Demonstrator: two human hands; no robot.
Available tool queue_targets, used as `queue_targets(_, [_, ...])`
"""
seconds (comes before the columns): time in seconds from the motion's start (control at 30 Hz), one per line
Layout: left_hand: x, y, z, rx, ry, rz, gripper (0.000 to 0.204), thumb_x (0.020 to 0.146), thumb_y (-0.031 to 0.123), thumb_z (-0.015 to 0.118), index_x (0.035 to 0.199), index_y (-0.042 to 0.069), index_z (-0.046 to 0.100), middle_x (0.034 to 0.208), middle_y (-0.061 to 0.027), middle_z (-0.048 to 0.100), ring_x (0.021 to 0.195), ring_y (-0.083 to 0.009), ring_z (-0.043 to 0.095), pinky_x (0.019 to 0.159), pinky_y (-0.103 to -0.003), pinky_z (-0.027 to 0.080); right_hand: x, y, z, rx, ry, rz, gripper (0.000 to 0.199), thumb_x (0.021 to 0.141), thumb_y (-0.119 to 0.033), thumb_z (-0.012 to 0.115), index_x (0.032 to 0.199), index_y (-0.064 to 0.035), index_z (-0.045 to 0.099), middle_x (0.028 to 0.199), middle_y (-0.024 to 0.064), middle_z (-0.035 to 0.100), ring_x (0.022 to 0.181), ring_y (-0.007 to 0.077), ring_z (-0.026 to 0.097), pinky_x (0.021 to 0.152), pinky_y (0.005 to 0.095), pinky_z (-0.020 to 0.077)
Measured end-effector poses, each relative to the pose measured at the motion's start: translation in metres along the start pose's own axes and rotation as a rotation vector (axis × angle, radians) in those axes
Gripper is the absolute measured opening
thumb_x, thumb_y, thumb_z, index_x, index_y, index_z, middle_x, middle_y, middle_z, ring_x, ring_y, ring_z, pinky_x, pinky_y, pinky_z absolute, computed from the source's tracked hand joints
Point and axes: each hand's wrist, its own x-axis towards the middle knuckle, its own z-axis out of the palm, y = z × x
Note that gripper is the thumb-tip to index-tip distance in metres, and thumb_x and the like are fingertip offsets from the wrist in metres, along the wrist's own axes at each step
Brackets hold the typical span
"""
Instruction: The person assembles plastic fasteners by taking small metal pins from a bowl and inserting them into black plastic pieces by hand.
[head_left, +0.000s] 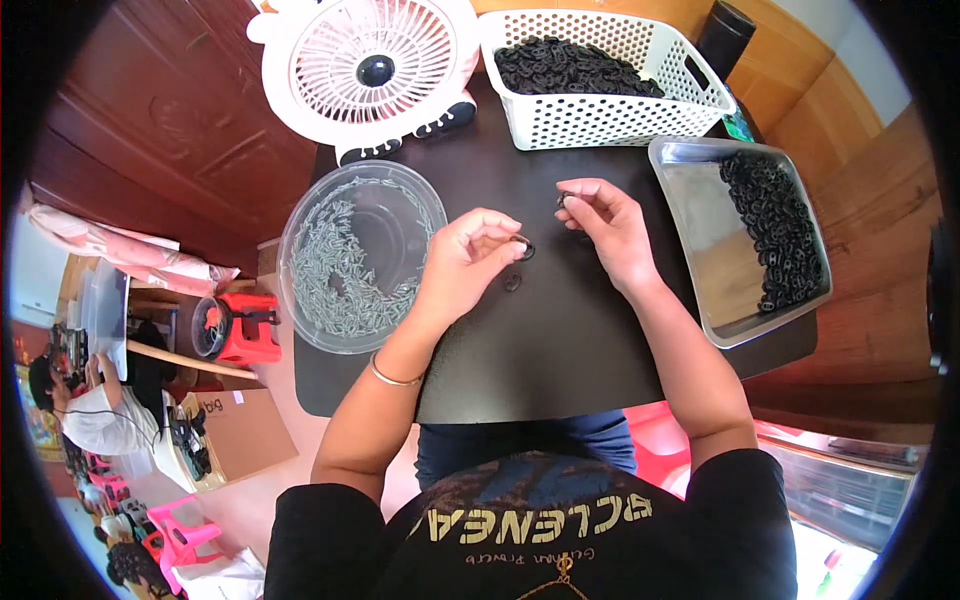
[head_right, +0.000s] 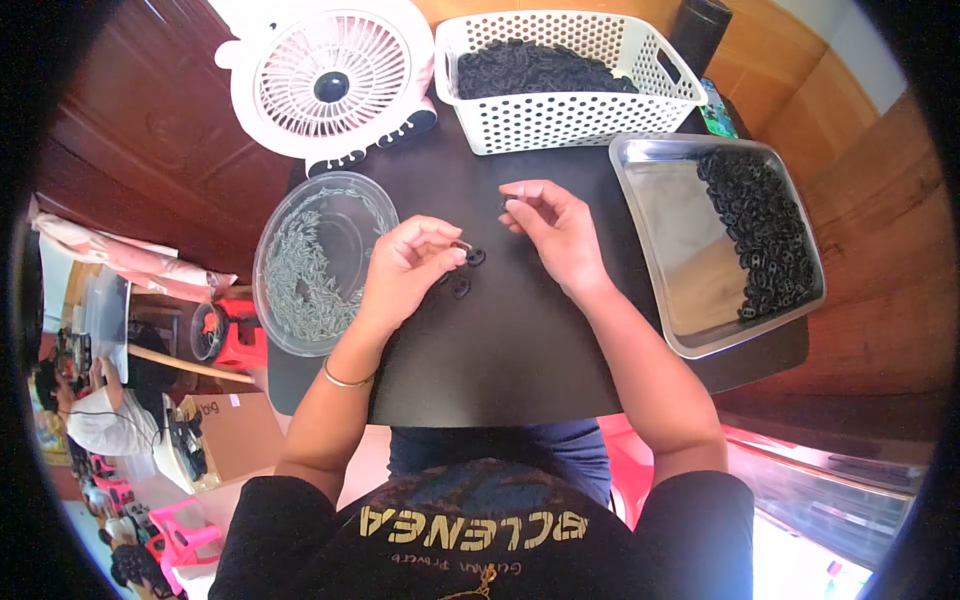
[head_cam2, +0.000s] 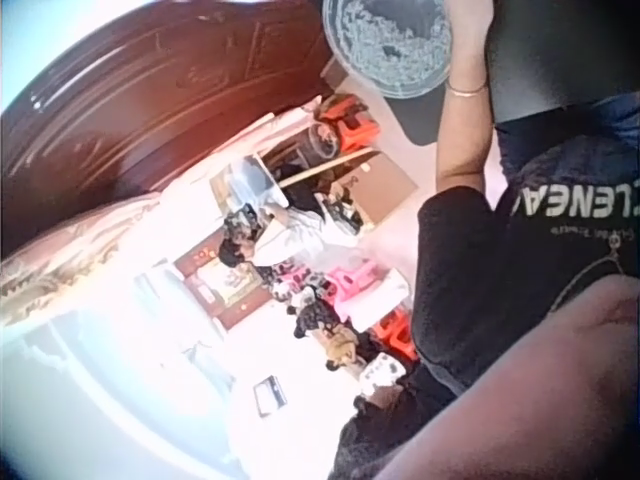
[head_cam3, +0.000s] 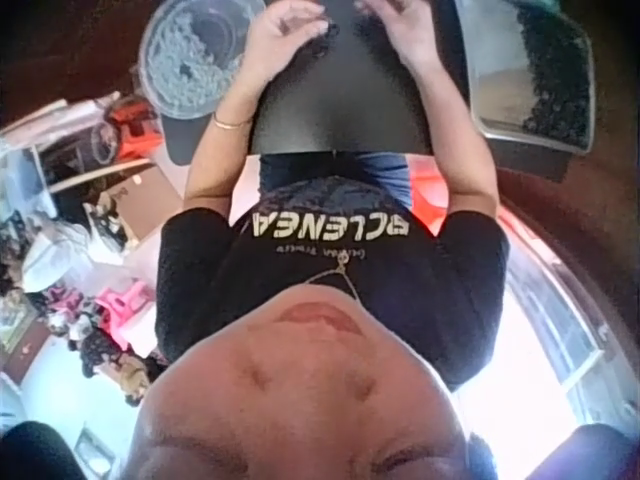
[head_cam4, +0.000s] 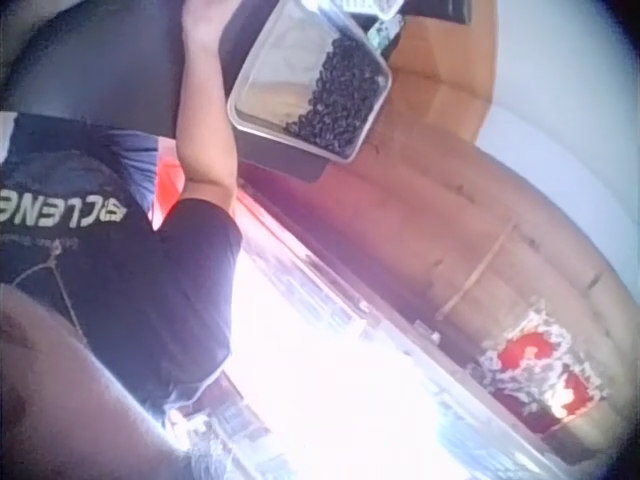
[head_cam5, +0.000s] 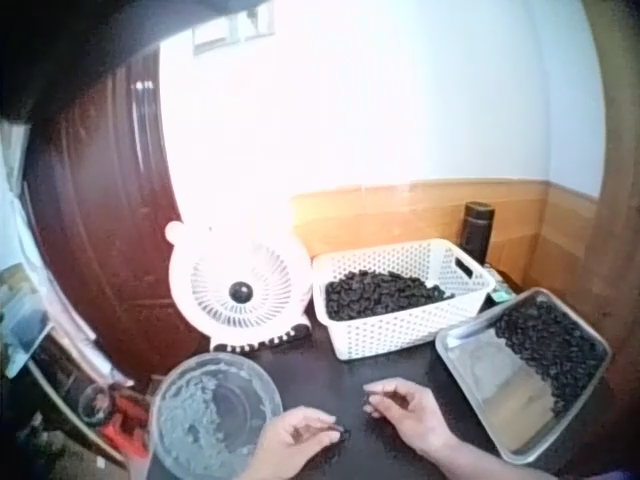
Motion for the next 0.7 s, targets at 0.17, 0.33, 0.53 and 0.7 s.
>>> queue_targets(0.17, [0.005, -0.001, -0.002, 0.589, 0.091, 0.199, 0.01, 0.074, 0.0, 0.063, 0.084, 0.002, 0.061, 0.074, -0.0037, 0.061, 0.068, -0.0121, 0.058, 0.059, -0.025, 0.046, 0.005, 0.003, -0.007, -0.086, 0.116, -0.056, 0.015, 0.085, -0.006, 0.053, 0.099, -0.0026, 0.059, 0.084, 0.0004, 0.058, 0.072, 0.0056, 0.053, 0.067, 0.02, 0.0435])
queue_targets(0.33, [0.009, -0.012, -0.005, 1.037, 0.028, 0.459, 0.014, 0.069, 0.007, 0.065, 0.082, 0.005, 0.063, 0.072, -0.0063, 0.055, 0.071, -0.0257, 0.053, 0.064, -0.035, 0.045, 0.008, 0.004, -0.009, -0.095, 0.17, -0.06, 0.015, 0.085, -0.008, 0.054, 0.098, -0.0029, 0.059, 0.083, -0.0002, 0.057, 0.071, 0.0051, 0.051, 0.065, 0.0197, 0.0425])
queue_targets(0.53, [0.02, 0.01, 0.011, 1.037, -0.006, 0.6, 0.016, 0.069, 0.007, 0.066, 0.084, 0.005, 0.063, 0.081, -0.0066, 0.056, 0.076, -0.0253, 0.053, 0.067, -0.034, 0.044, 0.01, 0.006, -0.016, -0.024, 0.337, -0.075, 0.015, 0.086, -0.009, 0.052, 0.099, -0.004, 0.058, 0.083, -0.0011, 0.055, 0.069, 0.0044, 0.048, 0.062, 0.019, 0.0409])
queue_targets(0.7, [0.038, 0.009, 0.039, 1.034, -0.221, 0.653, 0.017, 0.069, 0.008, 0.066, 0.085, 0.004, 0.061, 0.082, -0.0071, 0.056, 0.076, -0.026, 0.054, 0.067, -0.034, 0.045, 0.014, 0.009, -0.021, -0.02, 0.433, -0.19, 0.014, 0.088, -0.009, 0.049, 0.099, -0.0056, 0.056, 0.075, -0.0025, 0.049, 0.063, 0.0038, 0.042, 0.055, 0.0181, 0.037])
